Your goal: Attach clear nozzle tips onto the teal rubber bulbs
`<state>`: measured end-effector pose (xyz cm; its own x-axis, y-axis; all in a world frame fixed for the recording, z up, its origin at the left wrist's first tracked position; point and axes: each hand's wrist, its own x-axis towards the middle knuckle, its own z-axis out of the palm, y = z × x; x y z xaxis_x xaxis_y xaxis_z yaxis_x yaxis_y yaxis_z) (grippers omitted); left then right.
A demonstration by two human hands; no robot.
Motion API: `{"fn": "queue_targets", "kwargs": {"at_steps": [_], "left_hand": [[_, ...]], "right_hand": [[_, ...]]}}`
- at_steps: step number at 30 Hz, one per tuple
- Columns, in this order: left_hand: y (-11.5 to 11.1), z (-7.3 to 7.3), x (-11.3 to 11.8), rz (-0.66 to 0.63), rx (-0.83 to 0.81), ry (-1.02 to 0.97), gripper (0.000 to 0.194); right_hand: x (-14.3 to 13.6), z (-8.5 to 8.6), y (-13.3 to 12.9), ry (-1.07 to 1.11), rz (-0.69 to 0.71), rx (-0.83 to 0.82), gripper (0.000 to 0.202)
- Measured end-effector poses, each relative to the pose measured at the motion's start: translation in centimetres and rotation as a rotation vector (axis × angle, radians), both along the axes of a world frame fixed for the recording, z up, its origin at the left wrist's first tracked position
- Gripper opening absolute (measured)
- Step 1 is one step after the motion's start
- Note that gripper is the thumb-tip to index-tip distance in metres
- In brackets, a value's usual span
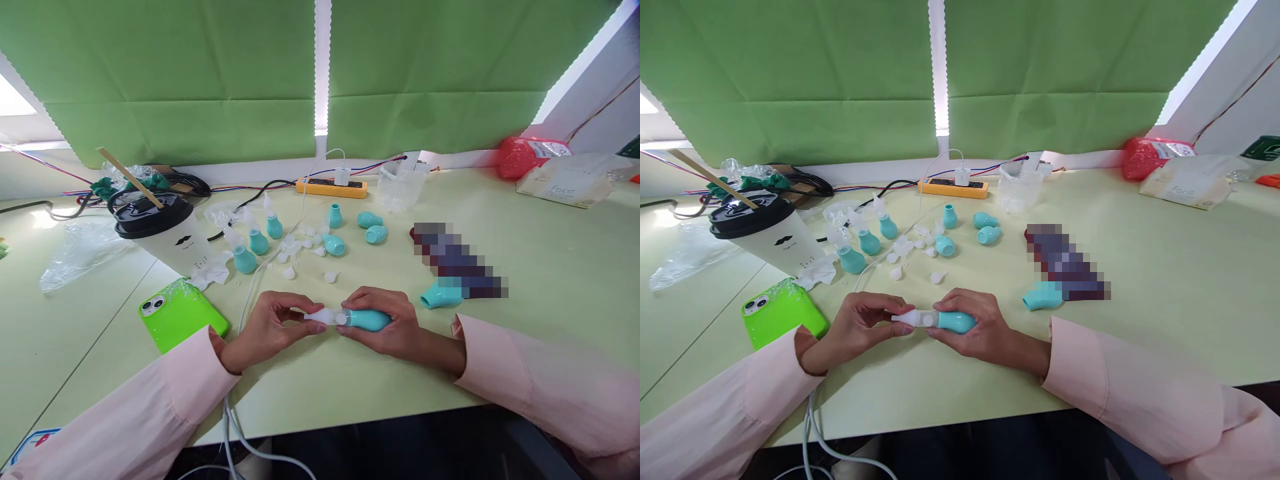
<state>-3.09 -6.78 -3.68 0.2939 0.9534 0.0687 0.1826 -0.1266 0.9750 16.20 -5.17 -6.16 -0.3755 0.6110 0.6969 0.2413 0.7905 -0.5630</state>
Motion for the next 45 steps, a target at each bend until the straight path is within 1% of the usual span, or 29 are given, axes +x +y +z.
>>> {"fn": "queue_targets", "kwargs": {"at_steps": [4, 9, 12, 14, 16, 18, 20, 21, 23, 26, 30, 34, 37, 39, 41, 45], "left_hand": [[-0.2, 0.0, 0.0, -0.008, 0.054, 0.044, 0.017], [-0.5, 0.2, 0.5, 0.045, 0.147, -0.001, 0.021], [-0.5, 0.6, 0.3, 0.049, 0.232, 0.009, 0.026], [-0.2, 1.0, -0.2, 0.076, 0.319, 0.071, 0.031], [0.2, 1.1, -0.8, 0.132, 0.466, 0.247, 0.029], [0.6, 0.9, -1.1, 0.169, 0.635, 0.531, 0.024], [0.9, 0.6, -1.2, 0.166, 0.738, 0.828, 0.025], [1.0, 0.4, -1.1, 0.163, 0.754, 0.958, 0.026], [1.1, 0.1, -1.0, 0.164, 0.738, 1.174, 0.028], [1.1, -0.3, -0.9, 0.136, 0.662, 1.362, 0.025], [1.2, -0.4, -1.2, 0.09, 0.582, 1.422, 0.027], [1.4, -0.2, -1.2, 0.06, 0.552, 1.413, 0.027], [1.4, -0.2, -1.0, 0.106, 0.558, 1.376, 0.028], [1.4, -0.4, -1.0, 0.16, 0.614, 1.343, 0.034], [1.5, -0.7, -1.2, 0.173, 0.668, 1.315, 0.038], [1.8, -1.2, -1.6, 0.066, 0.658, 1.299, 0.032]], "right_hand": [[-0.2, 0.0, 0.0, 0.003, 0.007, -0.076, 0.02], [-0.3, 0.8, -0.2, -0.055, -0.026, -0.185, 0.018], [0.0, 1.5, 0.2, -0.135, 0.007, -0.16, 0.017], [0.3, 1.7, 0.9, -0.136, -0.01, -0.118, 0.017], [0.5, 1.7, 1.8, -0.09, -0.061, -0.079, 0.017], [0.7, 1.6, 2.7, -0.038, -0.113, -0.041, 0.016], [0.8, 1.7, 3.4, -0.008, -0.153, -0.013, 0.017], [0.7, 1.8, 3.6, 0.003, -0.17, -0.004, 0.018], [0.5, 2.3, 3.8, 0.026, -0.199, -0.002, 0.017], [0.0, 3.3, 3.8, 0.046, -0.229, -0.029, 0.014], [-1.2, 4.0, 4.0, 0.045, -0.243, -0.054, 0.02], [-2.8, 3.9, 5.3, 0.035, -0.283, -0.133, 0.025], [-3.9, 3.8, 7.1, 0.09, -0.306, -0.204, 0.027], [-4.8, 3.9, 8.4, 0.15, -0.326, -0.21, 0.027], [-5.6, 4.0, 9.5, 0.195, -0.324, -0.232, 0.027], [-7.6, 4.2, 11.4, 0.184, -0.321, -0.268, 0.026]]}}
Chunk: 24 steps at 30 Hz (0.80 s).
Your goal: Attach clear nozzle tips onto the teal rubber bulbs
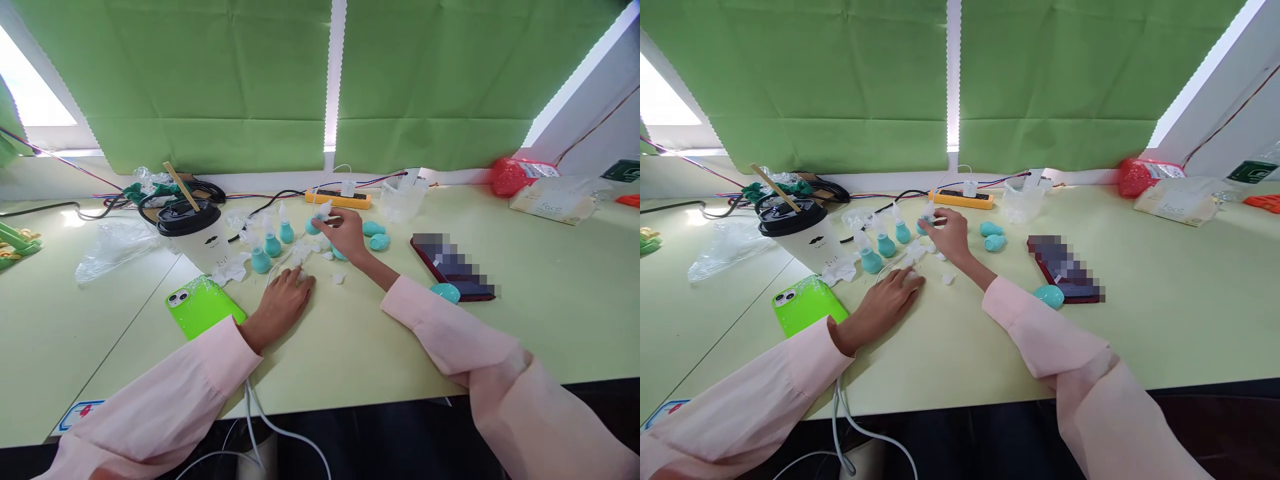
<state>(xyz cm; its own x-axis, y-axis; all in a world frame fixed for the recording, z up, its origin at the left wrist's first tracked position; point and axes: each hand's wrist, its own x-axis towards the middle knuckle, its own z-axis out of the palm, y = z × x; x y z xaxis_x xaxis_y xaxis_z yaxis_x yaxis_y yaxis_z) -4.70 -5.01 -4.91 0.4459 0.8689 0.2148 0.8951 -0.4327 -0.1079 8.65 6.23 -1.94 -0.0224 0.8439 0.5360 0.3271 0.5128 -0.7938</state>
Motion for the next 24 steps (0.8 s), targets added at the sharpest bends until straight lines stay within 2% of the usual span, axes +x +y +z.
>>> {"fn": "queue_targets", "kwargs": {"at_steps": [4, 9, 15, 24], "left_hand": [[0.1, 0.3, -0.1, 0.015, -0.056, 0.004, 0.032], [0.0, 0.7, 0.1, 0.06, -0.078, -0.03, 0.03], [0.0, 0.8, 0.4, 0.079, -0.095, -0.056, 0.024], [0.0, 0.7, 0.2, 0.05, -0.087, -0.024, 0.03]], "right_hand": [[-2.2, 0.1, 2.2, -0.169, -0.075, 0.067, 0.023], [-4.2, -0.8, 5.3, -0.459, -0.218, -0.12, 0.026], [-4.4, -2.1, 6.8, -0.559, -0.134, -0.164, 0.025], [-3.9, -2.3, 6.4, -0.709, -0.081, -0.155, 0.032]]}}
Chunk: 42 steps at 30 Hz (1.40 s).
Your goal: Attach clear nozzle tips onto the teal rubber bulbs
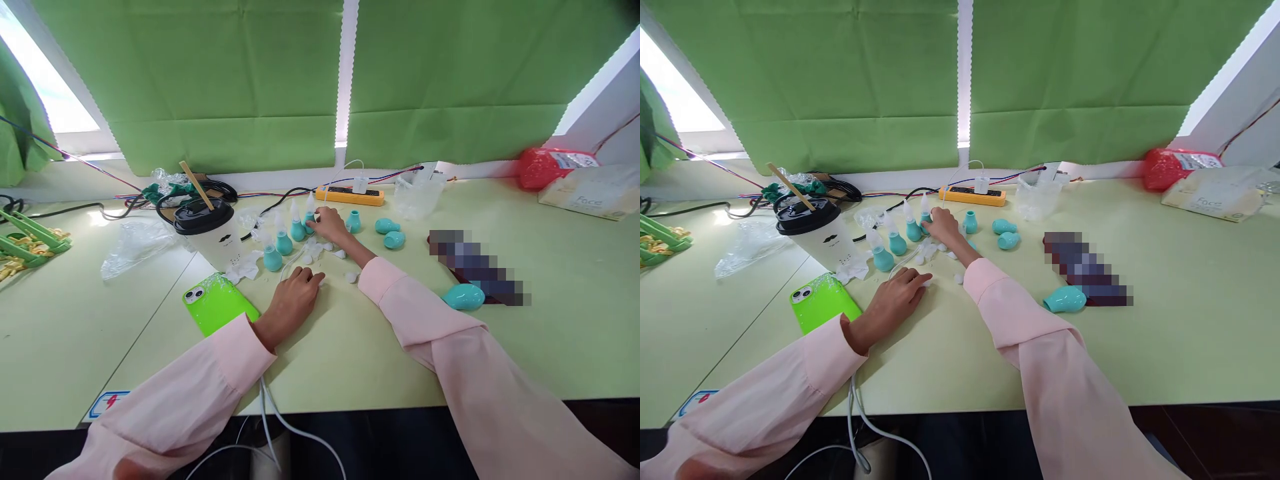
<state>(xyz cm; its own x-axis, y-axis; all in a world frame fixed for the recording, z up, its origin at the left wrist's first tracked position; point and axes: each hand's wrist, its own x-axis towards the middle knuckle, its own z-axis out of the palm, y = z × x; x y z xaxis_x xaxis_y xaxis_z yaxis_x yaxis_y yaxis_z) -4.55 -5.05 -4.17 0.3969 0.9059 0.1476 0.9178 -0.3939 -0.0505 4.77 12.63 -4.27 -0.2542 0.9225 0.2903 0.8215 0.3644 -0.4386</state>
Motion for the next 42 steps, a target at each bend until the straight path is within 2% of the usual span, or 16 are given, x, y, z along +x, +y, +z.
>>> {"fn": "queue_targets", "kwargs": {"at_steps": [4, 8, 12, 17, 21, 24, 27, 30, 33, 36, 39, 42], "left_hand": [[0.0, 0.0, 0.0, -0.024, 0.019, -0.005, 0.031], [0.3, -0.1, -0.1, -0.022, 0.012, -0.062, 0.03], [0.3, -0.2, -0.1, -0.053, 0.022, -0.058, 0.03], [0.2, -0.2, -0.1, -0.048, 0.017, -0.168, 0.021], [0.2, -0.2, -0.1, 0.007, -0.004, -0.203, 0.017], [0.2, -0.2, -0.1, 0.056, -0.002, -0.236, 0.023], [0.1, -0.2, -0.1, 0.088, 0.0, -0.263, 0.029], [0.1, -0.3, -0.2, 0.084, 0.021, -0.219, 0.027], [0.5, -0.6, -0.1, 0.022, 0.09, -0.149, 0.03], [1.3, -1.1, 0.1, -0.073, 0.153, -0.075, 0.031], [2.1, -1.6, 0.1, -0.077, 0.169, -0.026, 0.032], [2.7, -1.9, 0.1, -0.069, 0.182, 0.017, 0.03]], "right_hand": [[1.2, 1.3, -1.5, -0.078, 0.043, 0.05, 0.032], [2.7, 2.4, -3.7, -0.222, 0.231, 0.027, 0.016], [3.6, 2.4, -5.1, -0.345, 0.35, 0.008, 0.026], [3.5, 2.1, -5.5, -0.401, 0.427, 0.049, 0.034], [3.1, 2.2, -5.8, -0.424, 0.477, 0.099, 0.026], [3.1, 3.0, -6.4, -0.421, 0.497, 0.179, 0.016], [3.5, 4.2, -7.7, -0.257, 0.497, 0.288, 0.016], [4.2, 4.8, -9.5, 0.007, 0.473, 0.258, 0.014], [5.2, 4.2, -11.3, 0.229, 0.48, 0.122, 0.013], [6.3, 2.7, -12.6, 0.544, 0.429, -0.124, 0.018], [7.3, 1.3, -13.8, 0.846, 0.338, -0.404, 0.024], [8.3, 0.4, -14.9, 0.956, 0.279, -0.523, 0.026]]}}
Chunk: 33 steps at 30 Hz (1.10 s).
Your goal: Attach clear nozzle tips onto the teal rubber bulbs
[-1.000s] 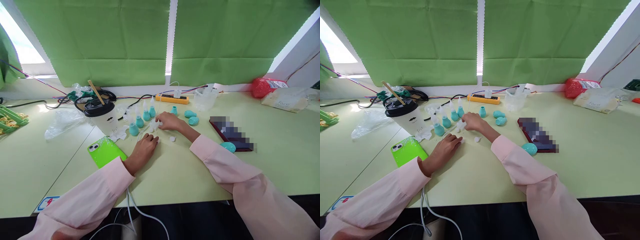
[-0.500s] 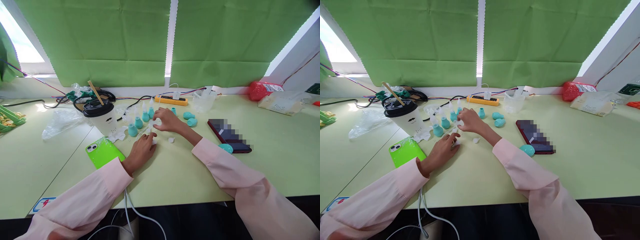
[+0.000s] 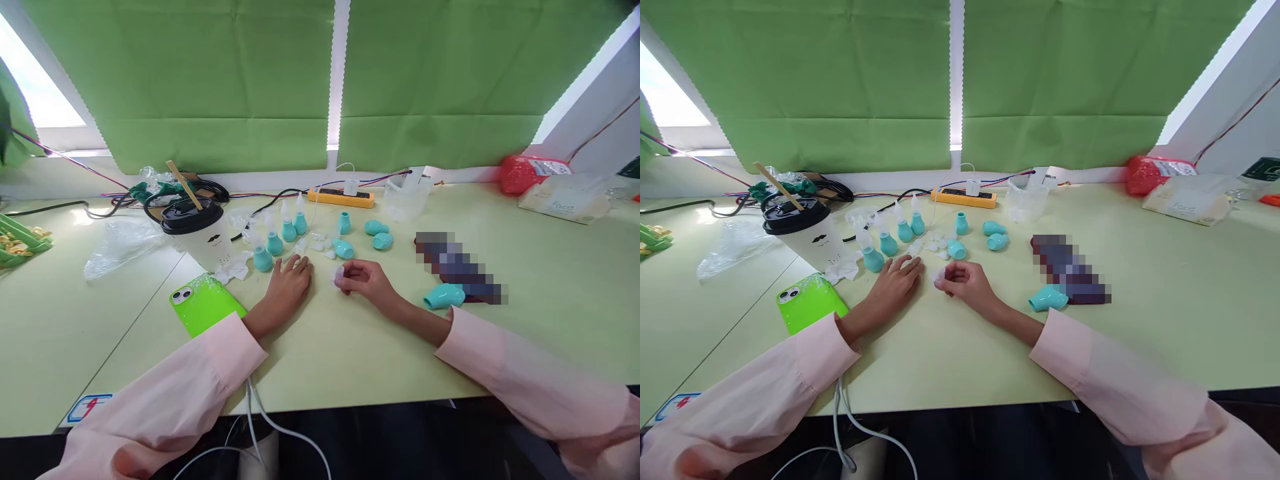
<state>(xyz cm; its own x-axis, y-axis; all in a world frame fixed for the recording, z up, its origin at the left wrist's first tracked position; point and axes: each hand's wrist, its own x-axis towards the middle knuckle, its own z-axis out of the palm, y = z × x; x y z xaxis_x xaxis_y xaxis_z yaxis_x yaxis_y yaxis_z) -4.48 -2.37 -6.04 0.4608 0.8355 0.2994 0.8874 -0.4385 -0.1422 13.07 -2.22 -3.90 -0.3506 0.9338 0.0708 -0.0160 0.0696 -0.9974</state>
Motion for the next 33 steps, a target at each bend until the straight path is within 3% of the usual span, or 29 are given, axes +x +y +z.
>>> {"fn": "queue_targets", "kwargs": {"at_steps": [6, 10, 12, 14, 17, 20, 23, 27, 33], "left_hand": [[1.0, 0.2, -0.1, -0.019, -0.025, -0.024, 0.024], [1.0, 0.4, 0.1, -0.054, -0.007, -0.18, 0.022], [0.2, 0.8, 0.6, -0.103, 0.022, -0.413, 0.02], [-1.2, 1.3, 1.3, -0.13, -0.011, -0.771, 0.016], [-3.3, 2.1, 2.4, -0.013, -0.381, -1.301, 0.021], [-4.2, 2.4, 2.8, 0.068, -0.709, -1.556, 0.028], [-4.0, 2.0, 2.6, 0.09, -0.819, -1.688, 0.029], [-3.9, 1.6, 2.4, 0.099, -0.84, -1.786, 0.025], [-4.5, 2.1, 2.6, 0.119, -0.796, -1.744, 0.021]], "right_hand": [[1.5, -1.1, -1.0, 0.044, -0.001, -0.052, 0.022], [1.9, -1.6, -1.2, 0.117, 0.06, -0.117, 0.022], [1.9, -1.6, -1.4, 0.172, 0.094, -0.187, 0.026], [2.0, -1.5, -1.6, 0.217, 0.142, -0.255, 0.028], [2.1, -1.4, -1.9, 0.238, 0.199, -0.308, 0.026], [2.1, -1.5, -2.0, 0.217, 0.2, -0.297, 0.025], [2.0, -1.6, -2.0, 0.187, 0.202, -0.261, 0.026], [2.0, -1.6, -2.1, 0.162, 0.207, -0.214, 0.025], [1.8, -1.5, -2.3, 0.141, 0.19, -0.2, 0.026]]}}
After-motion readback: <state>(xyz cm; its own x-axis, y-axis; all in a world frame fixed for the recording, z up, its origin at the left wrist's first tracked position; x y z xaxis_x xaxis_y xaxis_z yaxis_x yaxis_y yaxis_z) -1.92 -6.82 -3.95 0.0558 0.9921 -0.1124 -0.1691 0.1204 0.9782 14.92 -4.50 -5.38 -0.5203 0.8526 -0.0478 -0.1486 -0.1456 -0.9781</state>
